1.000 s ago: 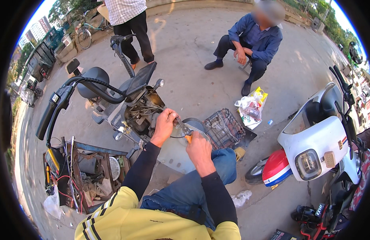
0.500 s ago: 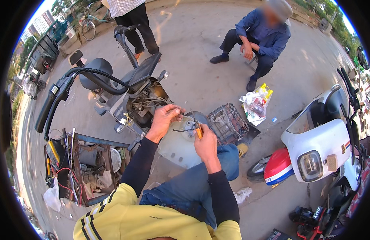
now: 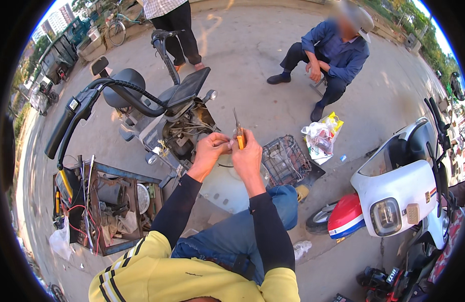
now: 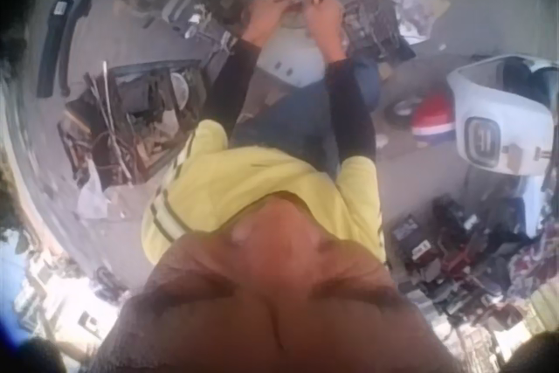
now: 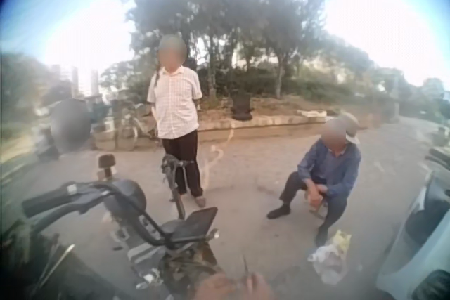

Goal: The person uses pliers to strip and cut wires on the front of a scooter. They repeatedly manipulate the wires and handle the pliers while two men observe nearby.

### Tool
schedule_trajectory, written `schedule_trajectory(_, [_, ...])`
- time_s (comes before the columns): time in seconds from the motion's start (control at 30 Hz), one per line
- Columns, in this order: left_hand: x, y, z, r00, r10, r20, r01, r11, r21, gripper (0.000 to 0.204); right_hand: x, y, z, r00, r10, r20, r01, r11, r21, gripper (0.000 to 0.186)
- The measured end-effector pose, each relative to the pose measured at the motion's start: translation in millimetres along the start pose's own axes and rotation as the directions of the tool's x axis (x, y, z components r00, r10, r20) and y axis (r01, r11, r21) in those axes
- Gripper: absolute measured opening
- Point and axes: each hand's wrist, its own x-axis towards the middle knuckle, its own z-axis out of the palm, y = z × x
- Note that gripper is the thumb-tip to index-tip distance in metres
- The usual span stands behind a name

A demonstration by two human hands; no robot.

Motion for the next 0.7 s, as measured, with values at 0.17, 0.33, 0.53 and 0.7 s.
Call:
schedule_trajectory(0.17, [2,0,2,1.000,0.026,0.002,-0.026,0.999,0.036,0.019,10,7,5,0.998,-0.059,0.020,0.061,0.988,-0.145,0.032])
schedule_trajectory(0.33, [2,4,1,1.000,0.027,-0.014,-0.025,0.991,0.128,0.018,15,6,7,0.999,-0.017,0.037,0.022,0.990,-0.142,0.031])
schedule_trajectory(0.53, [-1,3,7,0.998,0.053,-0.019,-0.050,0.990,0.132,0.015,16,38,5,0.978,0.207,0.009,-0.204,0.953,0.224,0.022])
schedule_trajectory(0.7, [1,-11,6,0.996,0.083,-0.029,-0.076,0.976,0.202,0.014,4,22,3,0.983,0.182,0.019,-0.182,0.961,0.210,0.018])
